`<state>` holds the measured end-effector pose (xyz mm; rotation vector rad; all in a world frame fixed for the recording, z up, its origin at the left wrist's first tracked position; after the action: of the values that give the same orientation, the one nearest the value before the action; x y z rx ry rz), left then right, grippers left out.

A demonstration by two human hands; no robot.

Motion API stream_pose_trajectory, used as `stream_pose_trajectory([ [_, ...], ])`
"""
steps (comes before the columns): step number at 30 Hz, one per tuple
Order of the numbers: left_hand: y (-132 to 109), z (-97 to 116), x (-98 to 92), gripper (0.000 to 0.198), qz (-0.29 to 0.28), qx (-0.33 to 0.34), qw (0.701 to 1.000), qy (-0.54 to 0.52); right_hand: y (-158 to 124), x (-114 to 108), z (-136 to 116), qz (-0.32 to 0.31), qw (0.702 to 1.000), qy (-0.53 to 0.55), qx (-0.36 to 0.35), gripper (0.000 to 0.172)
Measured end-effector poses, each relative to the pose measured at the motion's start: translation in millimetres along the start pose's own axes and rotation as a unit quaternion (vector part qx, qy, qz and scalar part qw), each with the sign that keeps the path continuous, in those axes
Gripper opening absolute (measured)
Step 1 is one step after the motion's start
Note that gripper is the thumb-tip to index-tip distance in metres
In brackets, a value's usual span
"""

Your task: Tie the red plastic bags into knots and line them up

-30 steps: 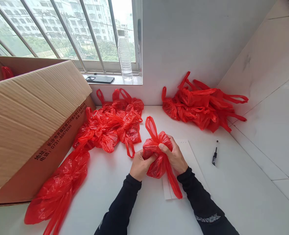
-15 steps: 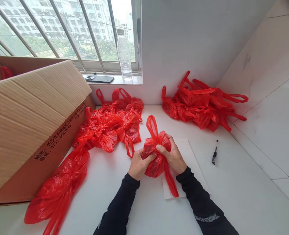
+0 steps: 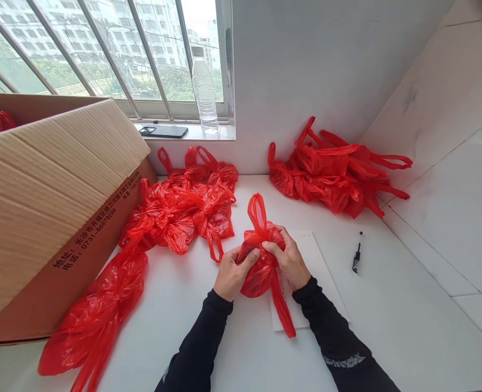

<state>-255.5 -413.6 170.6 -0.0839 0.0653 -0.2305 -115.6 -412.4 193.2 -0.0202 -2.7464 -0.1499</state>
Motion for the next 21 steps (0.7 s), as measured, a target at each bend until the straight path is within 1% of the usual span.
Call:
stream_pose_trajectory([
  [2, 0, -2, 1.1, 0.034, 0.002, -0.009, 1.000, -0.008, 0, 1, 0, -0.006, 1.000, -0.001, 0.003, 0.027],
  [5, 1, -6, -1.4, 0.040, 0.025, -0.029, 0.999, -0.026, -1, 4, 0, -0.025, 1.000, 0.001, 0.011, 0.023],
  [7, 2, -7, -3.0, 0.041, 0.030, -0.034, 0.998, -0.042, -1, 4, -2, -0.029, 1.000, -0.003, 0.007, 0.021],
  [9, 3, -5, -2.6, 0.037, 0.014, -0.031, 0.998, -0.054, -1, 3, -4, -0.024, 1.000, -0.009, -0.004, 0.020],
  [12, 2, -1, -1.5, 0.042, -0.012, -0.029, 0.998, -0.052, 0, 1, -5, -0.015, 1.000, -0.013, -0.011, 0.018],
  [15, 1, 2, -2.0, 0.038, -0.015, -0.028, 0.999, -0.042, 0, 0, -4, -0.009, 1.000, -0.015, -0.004, 0.016],
  [18, 0, 6, -1.7, 0.033, -0.015, -0.023, 0.999, -0.029, 0, 2, -3, -0.020, 1.000, -0.015, 0.004, 0.020],
  [21, -1, 6, -1.3, 0.032, -0.013, -0.027, 0.999, -0.022, 0, 3, -4, -0.023, 1.000, -0.009, -0.003, 0.020],
])
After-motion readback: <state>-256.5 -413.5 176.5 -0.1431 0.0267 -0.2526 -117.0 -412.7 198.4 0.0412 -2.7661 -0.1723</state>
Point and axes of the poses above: each hand's wrist, its own y-axis towards the middle knuckle, its own x-axis out of the palm, z = x × y, the point moved 7 cm from there along y, towards the middle knuckle, and after that the axes turned 14 degrees about y, right-handed, at the moved point
